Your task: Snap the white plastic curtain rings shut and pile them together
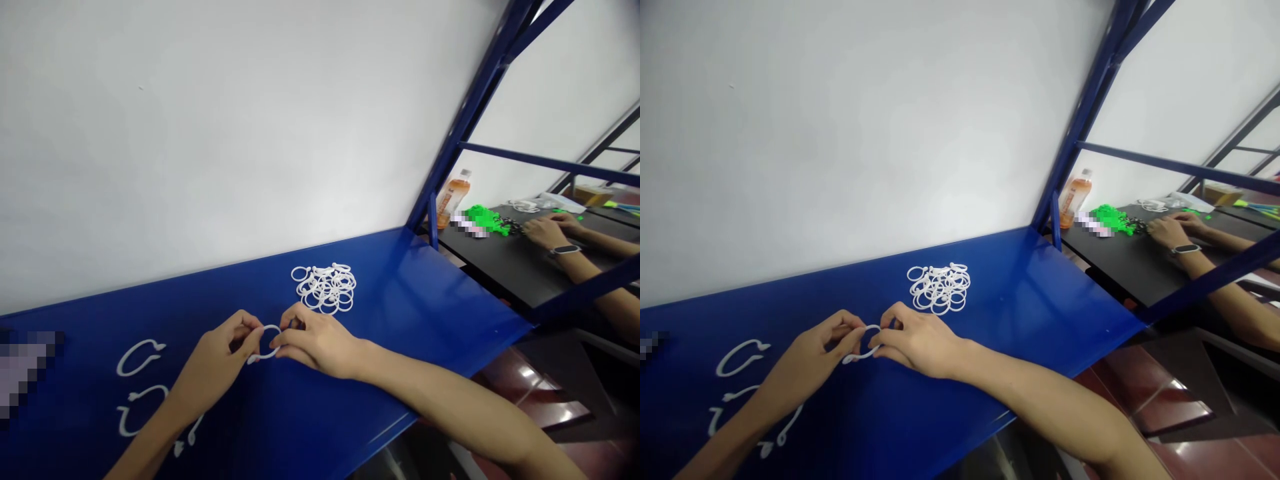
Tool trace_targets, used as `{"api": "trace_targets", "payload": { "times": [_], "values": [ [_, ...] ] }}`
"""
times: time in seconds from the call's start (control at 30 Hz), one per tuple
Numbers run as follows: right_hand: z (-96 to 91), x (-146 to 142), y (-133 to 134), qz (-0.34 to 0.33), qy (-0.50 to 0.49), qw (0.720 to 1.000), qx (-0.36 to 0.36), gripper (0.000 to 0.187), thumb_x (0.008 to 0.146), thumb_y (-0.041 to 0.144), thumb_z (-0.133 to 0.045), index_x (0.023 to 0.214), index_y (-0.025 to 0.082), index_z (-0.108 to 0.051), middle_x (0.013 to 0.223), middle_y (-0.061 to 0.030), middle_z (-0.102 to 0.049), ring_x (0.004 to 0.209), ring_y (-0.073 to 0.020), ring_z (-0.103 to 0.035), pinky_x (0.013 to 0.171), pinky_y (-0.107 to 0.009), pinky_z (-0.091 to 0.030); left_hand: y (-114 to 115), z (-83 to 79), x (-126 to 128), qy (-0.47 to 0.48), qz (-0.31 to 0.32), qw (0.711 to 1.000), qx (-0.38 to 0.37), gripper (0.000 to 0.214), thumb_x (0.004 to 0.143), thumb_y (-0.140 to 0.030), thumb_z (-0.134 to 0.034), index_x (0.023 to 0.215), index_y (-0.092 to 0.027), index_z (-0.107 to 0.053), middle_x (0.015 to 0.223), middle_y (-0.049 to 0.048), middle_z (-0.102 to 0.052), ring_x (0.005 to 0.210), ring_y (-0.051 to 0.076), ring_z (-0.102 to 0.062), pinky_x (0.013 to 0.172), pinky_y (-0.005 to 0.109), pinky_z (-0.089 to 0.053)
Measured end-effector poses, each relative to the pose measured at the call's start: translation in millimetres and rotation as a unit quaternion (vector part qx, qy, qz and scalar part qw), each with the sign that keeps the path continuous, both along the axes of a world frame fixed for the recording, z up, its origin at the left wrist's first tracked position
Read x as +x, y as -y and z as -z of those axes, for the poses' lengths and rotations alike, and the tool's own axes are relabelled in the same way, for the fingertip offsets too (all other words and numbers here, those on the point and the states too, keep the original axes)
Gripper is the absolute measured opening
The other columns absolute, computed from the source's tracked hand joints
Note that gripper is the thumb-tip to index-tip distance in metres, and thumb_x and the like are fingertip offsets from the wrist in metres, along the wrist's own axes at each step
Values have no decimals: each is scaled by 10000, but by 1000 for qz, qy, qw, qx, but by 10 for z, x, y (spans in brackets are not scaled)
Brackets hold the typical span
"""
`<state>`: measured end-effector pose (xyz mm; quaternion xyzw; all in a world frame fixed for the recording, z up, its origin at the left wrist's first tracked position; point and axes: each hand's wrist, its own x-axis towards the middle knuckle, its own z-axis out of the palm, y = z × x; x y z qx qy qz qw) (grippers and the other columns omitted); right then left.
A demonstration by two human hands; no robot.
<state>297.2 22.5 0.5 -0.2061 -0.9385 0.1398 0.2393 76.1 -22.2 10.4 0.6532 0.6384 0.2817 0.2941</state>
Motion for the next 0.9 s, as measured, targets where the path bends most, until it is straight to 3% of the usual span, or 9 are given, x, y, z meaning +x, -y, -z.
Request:
{"api": "trace_targets", "payload": {
  "times": [0.13,0.3,0.4,0.53,0.73,0.83,0.9],
  "values": [
    [42,-32,-11,-8,-74,996,-41,238,1035,319,-471,1064,145,-630,1098,-106,-617,969,-163,-620,878,-298,-548,-3,-6,-6,35,-30,999,29,472,927,-625,-401,1001,-251,-679,677,-23,-654,680,170,-646,633,264,-500],
    [52,-26,-2,12,-141,985,-96,157,1012,250,-499,1098,156,-589,1031,-100,-655,899,-171,-636,821,-306,-556,17,50,-31,72,-4,995,63,439,894,-577,-516,1148,-254,-670,921,18,-734,825,182,-690,768,282,-550],
    [35,-18,23,26,-160,978,-129,188,998,208,-499,1162,165,-579,1057,-92,-679,918,-174,-659,834,-315,-555,34,84,-33,60,-7,995,73,401,875,-544,-575,1152,-270,-669,1023,23,-744,904,196,-702,751,272,-561],
    [14,-26,47,37,-169,969,-175,177,987,205,-517,1130,163,-612,1001,-73,-707,854,-164,-679,794,-304,-561,49,94,-20,24,7,995,93,356,886,-523,-582,1118,-272,-683,1007,14,-744,897,186,-693,719,256,-553],
    [-1,-43,31,12,-182,926,-331,256,1034,290,-443,1090,143,-645,832,-38,-688,696,-126,-668,691,-257,-574,48,94,15,18,13,995,96,375,903,-528,-555,1152,-276,-678,911,-2,-732,803,162,-685,665,248,-538],
    [3,-45,17,7,-165,931,-326,291,1048,302,-414,1054,162,-670,821,-26,-684,676,-115,-645,687,-247,-564,54,60,45,10,38,993,107,318,911,-515,-550,1056,-277,-703,925,-10,-732,819,156,-677,664,239,-522],
    [10,-47,16,7,-152,951,-267,290,1051,290,-411,1081,172,-674,875,-39,-694,751,-130,-656,751,-273,-562,63,30,70,2,50,993,109,296,913,-515,-548,954,-270,-708,873,-23,-724,762,144,-655,615,228,-492]
  ]
}}
